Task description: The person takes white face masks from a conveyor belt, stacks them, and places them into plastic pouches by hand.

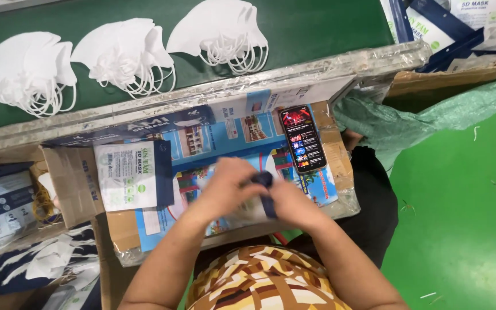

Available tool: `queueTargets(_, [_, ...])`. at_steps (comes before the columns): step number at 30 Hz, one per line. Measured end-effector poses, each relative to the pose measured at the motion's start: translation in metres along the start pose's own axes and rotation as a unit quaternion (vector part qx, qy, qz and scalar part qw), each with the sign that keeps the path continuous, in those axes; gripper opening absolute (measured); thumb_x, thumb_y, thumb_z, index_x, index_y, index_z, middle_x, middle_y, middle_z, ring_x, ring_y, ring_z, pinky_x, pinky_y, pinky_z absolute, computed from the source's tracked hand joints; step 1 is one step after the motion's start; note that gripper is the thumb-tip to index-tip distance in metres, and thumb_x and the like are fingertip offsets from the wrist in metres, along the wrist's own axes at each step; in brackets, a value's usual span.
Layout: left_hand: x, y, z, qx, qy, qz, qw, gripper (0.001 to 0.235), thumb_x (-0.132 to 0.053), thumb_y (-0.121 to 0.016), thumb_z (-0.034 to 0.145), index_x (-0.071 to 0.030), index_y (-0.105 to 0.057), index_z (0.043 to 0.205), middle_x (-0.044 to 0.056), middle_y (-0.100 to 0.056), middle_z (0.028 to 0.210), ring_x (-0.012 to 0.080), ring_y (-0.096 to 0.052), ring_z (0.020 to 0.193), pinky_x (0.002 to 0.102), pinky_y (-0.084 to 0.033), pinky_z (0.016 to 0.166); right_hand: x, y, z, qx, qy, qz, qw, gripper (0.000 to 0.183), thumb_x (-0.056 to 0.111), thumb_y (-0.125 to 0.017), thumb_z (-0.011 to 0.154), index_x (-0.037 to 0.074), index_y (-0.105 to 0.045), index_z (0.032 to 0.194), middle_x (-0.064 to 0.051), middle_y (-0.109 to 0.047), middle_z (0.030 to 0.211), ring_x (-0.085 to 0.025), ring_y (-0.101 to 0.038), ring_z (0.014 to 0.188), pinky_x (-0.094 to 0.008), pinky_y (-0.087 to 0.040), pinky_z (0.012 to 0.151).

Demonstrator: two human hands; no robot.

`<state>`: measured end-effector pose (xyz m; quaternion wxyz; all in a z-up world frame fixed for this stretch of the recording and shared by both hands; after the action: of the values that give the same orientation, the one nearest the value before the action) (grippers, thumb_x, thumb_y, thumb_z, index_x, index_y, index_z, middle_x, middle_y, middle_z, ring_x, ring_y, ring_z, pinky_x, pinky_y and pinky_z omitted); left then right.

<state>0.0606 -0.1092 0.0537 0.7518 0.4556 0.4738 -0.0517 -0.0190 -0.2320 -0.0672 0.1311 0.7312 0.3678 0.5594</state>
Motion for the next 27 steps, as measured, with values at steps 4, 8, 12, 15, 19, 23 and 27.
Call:
queueTargets(4, [0.01, 0.017, -0.007, -0.023, 0.052, 0.016, 0.998, 0.017, -0.031, -0.082, 0.08, -0.019, -0.079, 0.091, 0.006, -0.066, 0.083, 0.0298, -0.061, 0.078, 0.041, -0.046, 0.071, 0.02, 0.038, -0.011, -0.069, 0.087, 0.282, 0.953, 0.033, 0.005, -0.071, 0.09, 0.009, -0.064, 0.122, -0.012, -0.069, 0.109, -0.021, -0.067, 0.098, -0.035, -0.055, 0.084])
queueTargets(8, [-0.009, 0.009, -0.006, -0.012, 0.016, 0.035, 0.999, 0.013, -0.025, -0.079, 0.084, -0.014, -0.075, 0.09, 0.007, -0.065, 0.084, 0.0328, -0.059, 0.079, 0.043, -0.045, 0.07, 0.05, 0.061, -0.017, -0.144, 0.176, 0.27, 0.936, 0.028, 0.001, -0.067, 0.089, 0.003, -0.065, 0.117, -0.012, -0.07, 0.115, -0.023, -0.069, 0.104, -0.035, -0.055, 0.088])
queueTargets(12, [-0.01, 0.009, -0.01, -0.055, 0.004, 0.017, 0.998, 0.012, -0.021, -0.077, 0.084, -0.012, -0.073, 0.091, 0.006, -0.064, 0.082, 0.032, -0.06, 0.081, 0.042, -0.046, 0.071, 0.042, 0.061, -0.014, -0.163, 0.147, 0.189, 0.957, 0.025, 0.001, -0.063, 0.088, 0.001, -0.07, 0.112, -0.01, -0.075, 0.102, -0.021, -0.074, 0.092, -0.031, -0.057, 0.082])
queueTargets(15, [-0.001, 0.028, -0.01, -0.079, 0.01, 0.001, 0.997, 0.007, -0.019, -0.076, 0.084, -0.013, -0.073, 0.088, 0.005, -0.064, 0.081, 0.0305, -0.06, 0.081, 0.041, -0.046, 0.072, 0.02, 0.053, -0.013, -0.152, 0.108, 0.146, 0.971, 0.02, 0.005, -0.068, 0.088, 0.002, -0.072, 0.107, -0.011, -0.074, 0.095, -0.022, -0.072, 0.085, -0.032, -0.056, 0.077])
queueTargets(19, [-0.003, 0.036, -0.005, -0.066, 0.027, -0.003, 0.997, 0.004, -0.016, -0.075, 0.084, -0.014, -0.075, 0.087, 0.005, -0.064, 0.079, 0.0301, -0.06, 0.079, 0.041, -0.045, 0.071, 0.023, 0.053, -0.015, -0.134, 0.094, 0.162, 0.973, 0.014, 0.007, -0.071, 0.089, 0.003, -0.074, 0.103, -0.011, -0.073, 0.089, -0.022, -0.071, 0.08, -0.032, -0.056, 0.073])
queueTargets(23, [-0.003, 0.023, -0.001, -0.036, -0.003, 0.009, 0.999, 0.005, -0.016, -0.075, 0.083, -0.012, -0.075, 0.088, 0.006, -0.063, 0.081, 0.031, -0.059, 0.081, 0.041, -0.045, 0.072, 0.051, 0.073, -0.022, -0.179, 0.2, 0.195, 0.943, 0.018, 0.004, -0.067, 0.089, 0.001, -0.07, 0.107, -0.014, -0.07, 0.102, -0.025, -0.069, 0.092, -0.034, -0.054, 0.079])
queueTargets(27, [0.002, 0.021, 0.006, -0.049, 0.015, 0.007, 0.999, 0.006, -0.017, -0.076, 0.083, -0.013, -0.076, 0.088, 0.006, -0.065, 0.081, 0.0307, -0.061, 0.081, 0.041, -0.047, 0.073, 0.036, 0.077, -0.017, -0.172, 0.144, 0.148, 0.963, 0.009, 0.007, -0.068, 0.091, 0.003, -0.071, 0.098, -0.011, -0.069, 0.087, -0.022, -0.067, 0.081, -0.033, -0.052, 0.072])
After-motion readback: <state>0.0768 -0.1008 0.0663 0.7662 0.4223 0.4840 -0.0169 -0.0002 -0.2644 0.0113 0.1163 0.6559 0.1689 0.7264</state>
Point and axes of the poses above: each hand's wrist, its own z-axis towards the middle knuckle, its own y-axis out of the back of the hand, x = y × z, the point moved 8 cm from there along z, towards the middle knuckle
